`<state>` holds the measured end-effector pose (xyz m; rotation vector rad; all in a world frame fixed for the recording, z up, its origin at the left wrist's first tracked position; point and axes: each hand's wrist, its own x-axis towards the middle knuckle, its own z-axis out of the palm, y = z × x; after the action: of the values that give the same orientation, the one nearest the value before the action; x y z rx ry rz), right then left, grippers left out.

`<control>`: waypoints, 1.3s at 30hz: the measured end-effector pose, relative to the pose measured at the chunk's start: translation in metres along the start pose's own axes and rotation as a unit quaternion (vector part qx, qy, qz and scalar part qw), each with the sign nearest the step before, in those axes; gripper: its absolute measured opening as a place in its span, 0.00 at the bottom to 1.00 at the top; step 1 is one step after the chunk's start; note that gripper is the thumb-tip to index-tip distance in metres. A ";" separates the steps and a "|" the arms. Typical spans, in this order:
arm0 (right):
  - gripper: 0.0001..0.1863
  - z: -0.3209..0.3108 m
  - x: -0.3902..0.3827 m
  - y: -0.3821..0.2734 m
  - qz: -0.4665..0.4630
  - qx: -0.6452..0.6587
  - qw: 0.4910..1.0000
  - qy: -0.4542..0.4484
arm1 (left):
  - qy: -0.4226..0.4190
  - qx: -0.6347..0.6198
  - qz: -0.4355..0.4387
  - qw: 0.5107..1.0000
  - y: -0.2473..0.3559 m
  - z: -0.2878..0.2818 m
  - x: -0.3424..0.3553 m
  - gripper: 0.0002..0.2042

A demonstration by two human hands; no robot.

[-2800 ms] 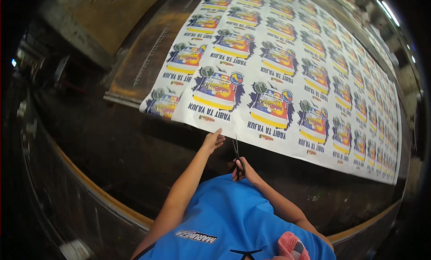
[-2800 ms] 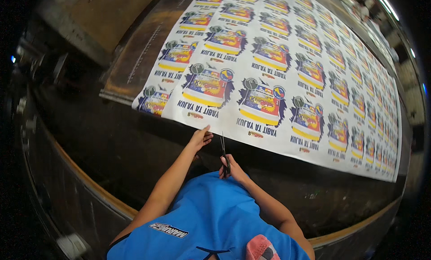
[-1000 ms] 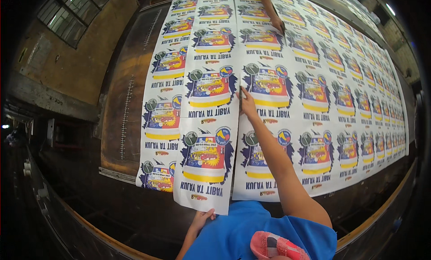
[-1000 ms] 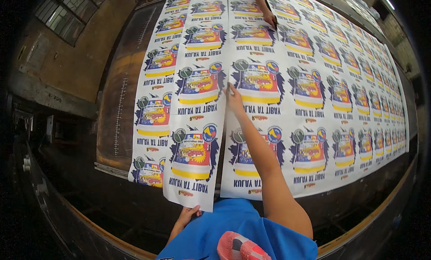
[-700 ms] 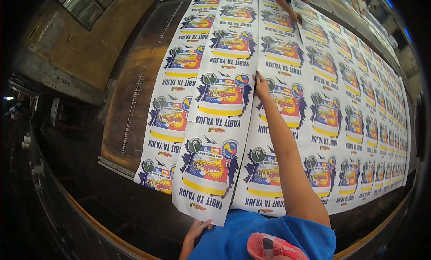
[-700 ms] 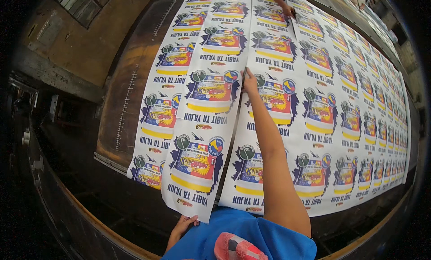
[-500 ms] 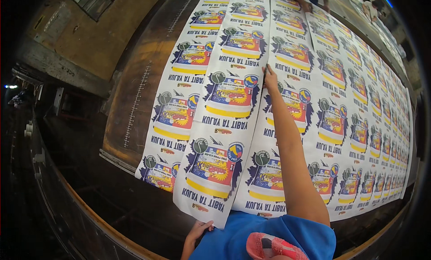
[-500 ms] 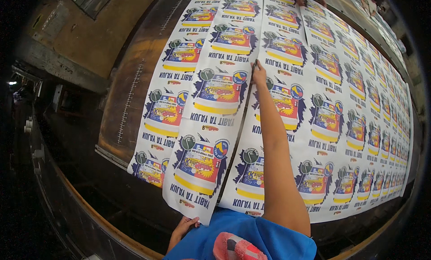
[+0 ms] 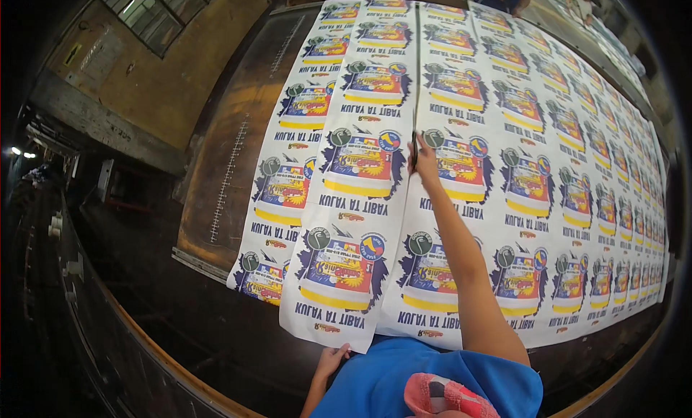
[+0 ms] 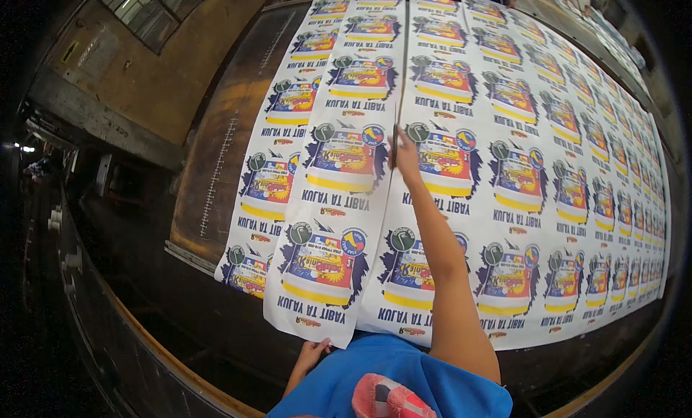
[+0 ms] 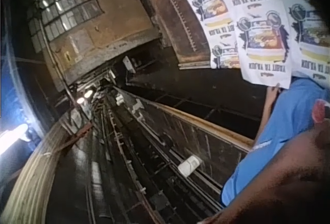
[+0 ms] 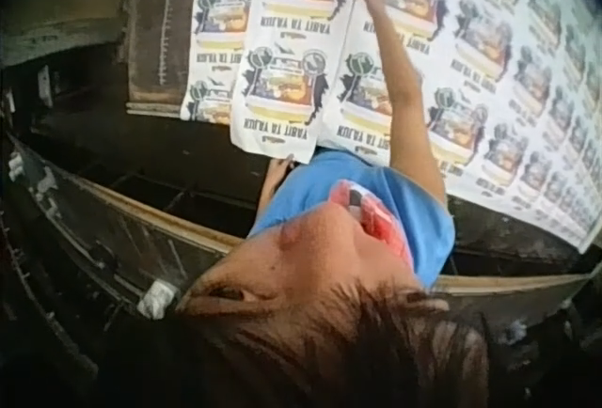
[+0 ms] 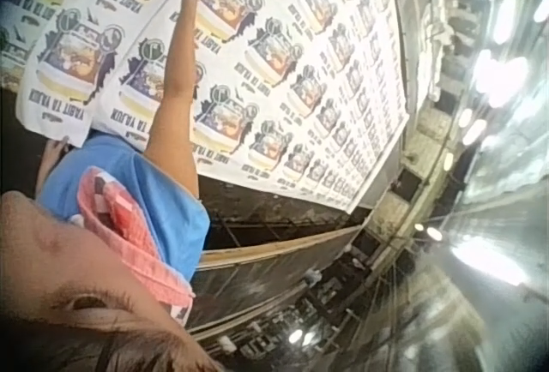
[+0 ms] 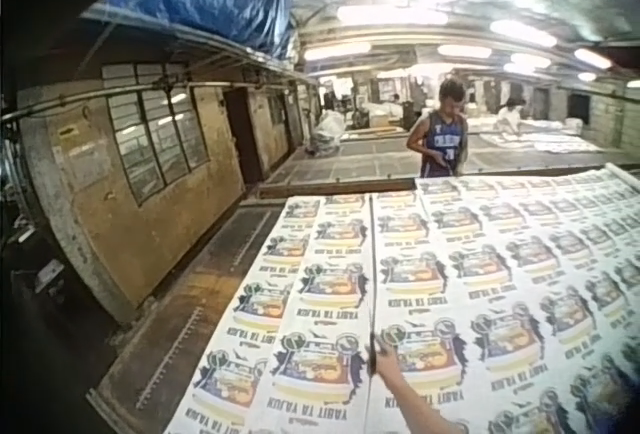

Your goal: Cutting individual printed graphics from a large roll of material using scissors on an industrial table.

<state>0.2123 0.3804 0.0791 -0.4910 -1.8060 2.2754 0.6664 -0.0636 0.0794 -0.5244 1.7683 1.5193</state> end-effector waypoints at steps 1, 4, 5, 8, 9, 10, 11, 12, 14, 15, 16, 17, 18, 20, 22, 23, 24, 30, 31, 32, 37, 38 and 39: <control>0.29 -0.012 -0.027 0.004 -0.002 0.010 1.000 0.000 | 0.003 0.038 -0.008 0.999 -0.011 -0.004 0.007 0.16; 0.31 -0.047 -0.126 -0.005 0.046 -0.056 0.997 0.006 | -0.014 0.009 0.006 1.000 -0.023 -0.008 0.008 0.15; 0.31 -0.066 -0.156 -0.009 0.057 -0.030 0.998 0.022 | -0.024 0.015 0.014 0.999 -0.026 -0.011 0.011 0.15; 0.32 -0.132 -0.250 -0.016 0.063 -0.033 0.995 0.065 | -0.052 -0.001 0.062 0.997 -0.038 -0.016 0.012 0.13; 0.32 -0.151 -0.284 -0.018 0.051 -0.036 0.995 0.084 | -0.059 -0.017 0.070 0.996 -0.039 -0.018 0.010 0.12; 0.32 -0.170 -0.317 -0.019 0.037 -0.039 0.993 0.103 | -0.067 -0.033 0.079 0.994 -0.040 -0.018 0.008 0.12; 0.32 -0.193 -0.350 -0.012 0.023 -0.028 0.991 0.126 | -0.077 -0.032 0.092 0.992 -0.045 -0.017 0.007 0.11; 0.31 -0.213 -0.386 -0.002 0.008 -0.016 0.988 0.153 | -0.092 -0.024 0.097 0.991 -0.056 -0.012 0.005 0.11; 0.31 -0.218 -0.459 0.006 0.049 -0.003 0.984 0.171 | -0.097 -0.026 0.116 0.988 -0.082 -0.017 0.002 0.11; 0.31 -0.215 -0.495 0.010 0.054 -0.003 0.982 0.181 | -0.088 -0.053 0.086 0.991 -0.090 -0.015 -0.005 0.11; 0.31 -0.210 -0.529 0.011 0.061 -0.004 0.980 0.189 | -0.092 -0.052 0.092 0.990 -0.101 -0.016 -0.005 0.11; 0.31 -0.206 -0.564 0.009 0.071 -0.024 0.980 0.184 | -0.101 -0.067 0.084 0.989 -0.116 -0.017 -0.003 0.12; 0.31 -0.194 -0.588 0.005 0.081 -0.043 0.980 0.179 | -0.109 -0.081 0.078 0.988 -0.120 -0.024 0.000 0.12; 0.32 -0.198 -0.651 0.030 0.075 -0.019 0.979 0.190 | -0.163 -0.072 0.041 0.983 -0.134 -0.018 0.010 0.15; 0.32 -0.181 -0.697 0.038 0.113 -0.001 0.976 0.185 | -0.198 -0.012 0.007 0.980 -0.139 0.000 0.009 0.19; 0.32 -0.175 -0.717 0.039 0.135 0.009 0.975 0.178 | -0.240 -0.027 -0.038 0.970 -0.135 0.010 0.009 0.21; 0.33 -0.173 -0.732 0.043 0.155 0.022 0.973 0.171 | -0.297 -0.071 -0.034 0.952 -0.132 0.022 0.010 0.25; 0.37 -0.184 -0.756 0.045 0.185 0.009 0.967 0.175 | -0.340 -0.340 0.023 0.877 -0.095 0.096 0.001 0.31; 0.35 -0.192 -0.752 0.044 0.228 0.039 0.957 0.177 | -0.288 -0.342 0.021 0.894 -0.088 0.102 0.006 0.31; 0.34 -0.199 -0.747 0.044 0.271 0.069 0.943 0.178 | -0.235 -0.343 0.020 0.909 -0.081 0.104 0.009 0.31; 0.32 -0.215 -0.728 0.034 0.270 0.062 0.955 0.109 | -0.229 -0.304 0.023 0.924 -0.062 0.122 0.015 0.28; 0.32 -0.216 -0.722 0.032 0.258 0.061 0.961 0.083 | -0.246 -0.288 0.018 0.926 -0.056 0.133 0.015 0.28; 0.31 -0.219 -0.713 0.031 0.249 0.056 0.965 0.067 | -0.275 -0.271 0.017 0.922 -0.047 0.148 0.013 0.28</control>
<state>0.9564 0.3201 0.1016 -1.1595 -1.6112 2.5549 0.7308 0.0712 0.0337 -0.2777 0.9271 1.9524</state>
